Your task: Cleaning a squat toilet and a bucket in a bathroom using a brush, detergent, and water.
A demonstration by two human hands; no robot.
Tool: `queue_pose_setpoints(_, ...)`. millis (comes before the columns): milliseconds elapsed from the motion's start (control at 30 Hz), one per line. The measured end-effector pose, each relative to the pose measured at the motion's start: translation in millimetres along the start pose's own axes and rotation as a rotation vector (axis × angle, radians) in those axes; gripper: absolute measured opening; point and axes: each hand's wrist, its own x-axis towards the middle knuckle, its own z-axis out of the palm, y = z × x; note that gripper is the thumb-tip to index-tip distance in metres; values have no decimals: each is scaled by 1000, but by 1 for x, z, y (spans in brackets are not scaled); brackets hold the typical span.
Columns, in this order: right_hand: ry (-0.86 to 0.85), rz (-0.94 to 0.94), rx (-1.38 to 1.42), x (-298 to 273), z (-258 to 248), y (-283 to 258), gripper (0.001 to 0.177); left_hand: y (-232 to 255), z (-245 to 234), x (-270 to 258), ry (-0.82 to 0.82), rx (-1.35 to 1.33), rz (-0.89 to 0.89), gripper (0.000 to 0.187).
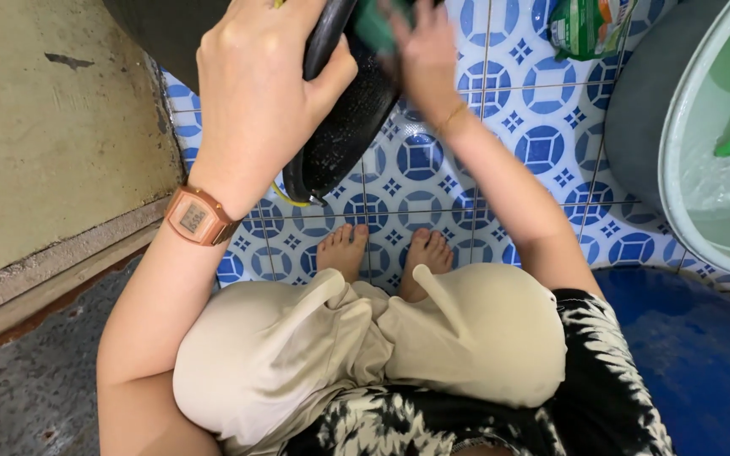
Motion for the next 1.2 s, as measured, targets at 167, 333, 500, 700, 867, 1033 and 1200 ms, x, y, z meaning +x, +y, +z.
queue_pose_setpoints(167,-54,-14,34,-19,24,-20,70,2,-2,5,-1,-12,-32,26)
queue_pose_setpoints(333,-666,97,823,-32,9,-81,83,3,2,1,9,-15,-44,29)
queue_pose_setpoints(500,-386,-2,496,-45,45,-16,65,1,0,1,-22,-1,-66,26)
queue_pose_setpoints(700,69,-64,38,-11,-11,2,83,-4,-4,-5,-60,-27,-67,24)
queue_pose_setpoints(867,62,-75,-19,-18,-8,-15,84,9,-32,-27,37,42,1,37)
queue_pose_setpoints(1033,59,-86,23,-20,-4,-23,82,-8,-24,-88,-19,-37,-44,52)
queue_pose_setpoints(1200,7,-32,64,-29,3,-27,74,-15,-12,-122,-264,-230,-259,33)
